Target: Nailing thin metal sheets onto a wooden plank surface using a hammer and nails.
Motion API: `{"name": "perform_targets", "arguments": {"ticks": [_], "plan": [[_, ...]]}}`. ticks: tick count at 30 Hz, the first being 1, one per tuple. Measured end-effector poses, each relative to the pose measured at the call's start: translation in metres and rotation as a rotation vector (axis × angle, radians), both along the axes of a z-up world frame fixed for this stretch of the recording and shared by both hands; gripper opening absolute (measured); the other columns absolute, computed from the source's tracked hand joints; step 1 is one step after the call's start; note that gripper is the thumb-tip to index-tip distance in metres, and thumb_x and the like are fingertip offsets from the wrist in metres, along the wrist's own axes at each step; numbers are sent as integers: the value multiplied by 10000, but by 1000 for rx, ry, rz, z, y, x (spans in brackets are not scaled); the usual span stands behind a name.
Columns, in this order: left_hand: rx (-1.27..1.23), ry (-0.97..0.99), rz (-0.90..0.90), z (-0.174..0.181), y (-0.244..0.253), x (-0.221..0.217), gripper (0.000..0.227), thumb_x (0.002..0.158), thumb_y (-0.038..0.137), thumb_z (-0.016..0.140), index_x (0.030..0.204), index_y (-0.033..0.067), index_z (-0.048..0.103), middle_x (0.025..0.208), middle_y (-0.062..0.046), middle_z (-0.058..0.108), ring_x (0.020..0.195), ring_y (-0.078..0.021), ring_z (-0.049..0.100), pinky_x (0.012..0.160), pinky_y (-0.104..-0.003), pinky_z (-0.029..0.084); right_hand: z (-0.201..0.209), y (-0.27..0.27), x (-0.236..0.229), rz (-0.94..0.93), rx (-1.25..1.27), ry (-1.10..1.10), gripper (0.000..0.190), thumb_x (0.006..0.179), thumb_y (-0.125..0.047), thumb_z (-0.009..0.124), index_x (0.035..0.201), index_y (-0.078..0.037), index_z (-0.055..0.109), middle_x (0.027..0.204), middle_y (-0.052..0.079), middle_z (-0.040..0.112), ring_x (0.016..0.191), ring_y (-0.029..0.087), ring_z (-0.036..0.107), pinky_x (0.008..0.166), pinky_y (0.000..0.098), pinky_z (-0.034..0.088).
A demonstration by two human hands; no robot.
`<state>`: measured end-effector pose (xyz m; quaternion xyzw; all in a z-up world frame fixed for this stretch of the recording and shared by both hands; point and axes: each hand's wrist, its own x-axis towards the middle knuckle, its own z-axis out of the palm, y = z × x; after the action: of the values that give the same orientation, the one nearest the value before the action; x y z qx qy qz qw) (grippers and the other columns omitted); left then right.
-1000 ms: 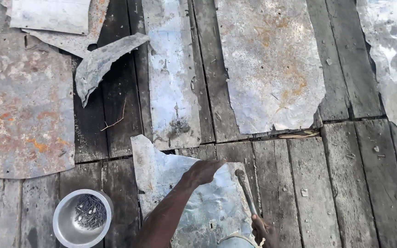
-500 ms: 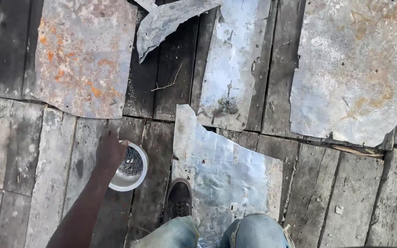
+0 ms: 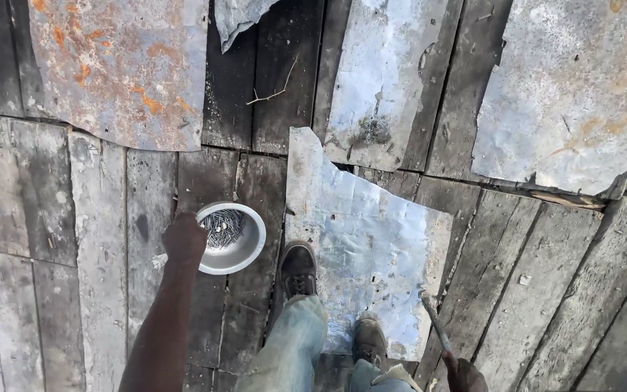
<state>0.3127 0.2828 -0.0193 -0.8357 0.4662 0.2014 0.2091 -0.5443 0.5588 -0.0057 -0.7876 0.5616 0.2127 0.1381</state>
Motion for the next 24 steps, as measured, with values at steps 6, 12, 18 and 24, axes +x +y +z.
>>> {"name": "perform_targets", "arguments": {"ticks": [6,12,18,24], "plan": [[86,149,324,159,42,-87,555,1057,166,719,1604,83,764,1544,-190,811,1409,-480,755,1208,-608,579,103,-114,82,-979,707,-40,957,1106,-874,235,809,-70,659,792,172,768,739,338,715,683,507,507],[-33,248,413,304,161,-126,655,922,339,776,1477,-6,821,1494,-263,815,1361,-485,762,1169,-613,554,134,-103,105,-431,791,2,414,1249,-82,525,1629,-168,666,809,-6,782,507,97,688,466,270,668],[0,260,861,435,231,-169,884,923,308,884,1705,-29,648,1639,-314,723,1466,-477,736,1178,-573,604,306,-93,150,-1702,772,-619,392,1215,-404,695,923,-144,678,710,26,520,542,177,395,468,374,294],[-116,301,998,489,283,-190,872,911,214,941,1680,-75,648,1612,-344,728,1467,-500,741,1217,-606,566,392,-22,133,-1227,820,-431,487,1220,-429,603,1358,-27,840,837,72,663,646,176,548,537,334,448]]}}
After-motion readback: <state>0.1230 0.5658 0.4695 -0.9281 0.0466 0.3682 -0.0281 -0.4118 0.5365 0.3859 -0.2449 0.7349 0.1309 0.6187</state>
